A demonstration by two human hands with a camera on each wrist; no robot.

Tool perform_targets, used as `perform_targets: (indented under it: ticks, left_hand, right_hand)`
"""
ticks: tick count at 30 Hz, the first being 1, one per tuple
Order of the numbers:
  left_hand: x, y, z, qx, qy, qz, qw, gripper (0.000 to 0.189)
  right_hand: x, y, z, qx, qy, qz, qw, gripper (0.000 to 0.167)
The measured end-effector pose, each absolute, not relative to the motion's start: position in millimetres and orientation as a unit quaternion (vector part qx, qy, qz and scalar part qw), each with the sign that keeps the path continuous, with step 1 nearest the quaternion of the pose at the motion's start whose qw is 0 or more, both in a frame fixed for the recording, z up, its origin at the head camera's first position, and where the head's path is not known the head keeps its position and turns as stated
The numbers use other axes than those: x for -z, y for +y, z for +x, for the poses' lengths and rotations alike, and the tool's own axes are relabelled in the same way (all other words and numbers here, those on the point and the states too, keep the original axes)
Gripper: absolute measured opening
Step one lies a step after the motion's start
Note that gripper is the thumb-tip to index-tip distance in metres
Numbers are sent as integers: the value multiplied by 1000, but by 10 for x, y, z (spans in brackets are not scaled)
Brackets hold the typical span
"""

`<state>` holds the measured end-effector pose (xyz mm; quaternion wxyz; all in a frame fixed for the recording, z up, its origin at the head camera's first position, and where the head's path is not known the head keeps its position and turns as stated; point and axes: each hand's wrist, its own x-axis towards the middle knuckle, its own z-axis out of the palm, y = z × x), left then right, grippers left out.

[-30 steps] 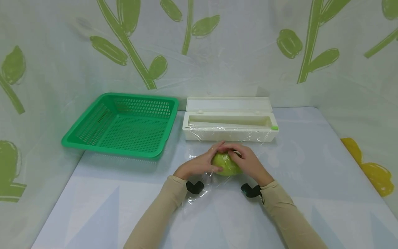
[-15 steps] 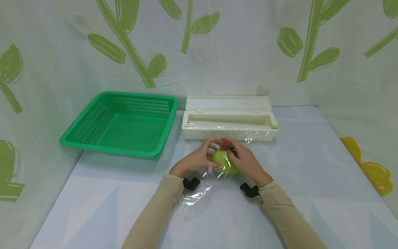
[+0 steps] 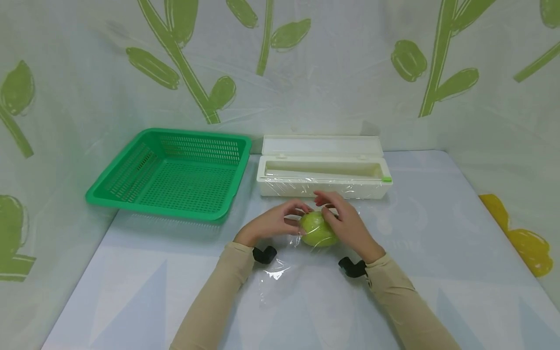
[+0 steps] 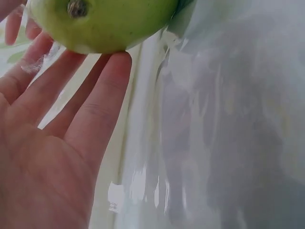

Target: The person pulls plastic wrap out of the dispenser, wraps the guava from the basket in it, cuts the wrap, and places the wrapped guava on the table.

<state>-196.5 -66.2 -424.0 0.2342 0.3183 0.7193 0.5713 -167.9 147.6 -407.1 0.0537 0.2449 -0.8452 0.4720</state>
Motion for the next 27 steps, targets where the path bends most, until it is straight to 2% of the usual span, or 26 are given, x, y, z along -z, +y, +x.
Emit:
perform_targets:
  ticks: [4, 7, 13, 17, 22, 27]
  left_hand:
    - [4149, -668, -1929, -579, 713, 313, 241, 42]
    - [4197, -669, -1951, -581, 714, 308, 243, 40]
    - [4350, -679, -2028, -558, 742, 297, 225, 39]
    - [4356, -679, -2046, -538, 762, 295, 207, 42]
    - [4347, -713, -2027, -517, 780, 279, 214, 40]
    - [4340, -746, -2001, -499, 798, 254, 223, 38]
  right_hand:
    - [4041, 1542, -1685, -440, -855, 256, 99, 27]
    - [4028, 1600, -1703, -407, -863, 275, 112, 24]
    - [3987, 1696, -1707, -353, -877, 317, 75, 35]
    - [3927, 1749, -1671, -317, -888, 327, 57, 37]
    - [3872, 1789, -1594, -274, -890, 363, 41, 43]
    - [3904, 1821, -1513, -220, -890, 397, 35, 60]
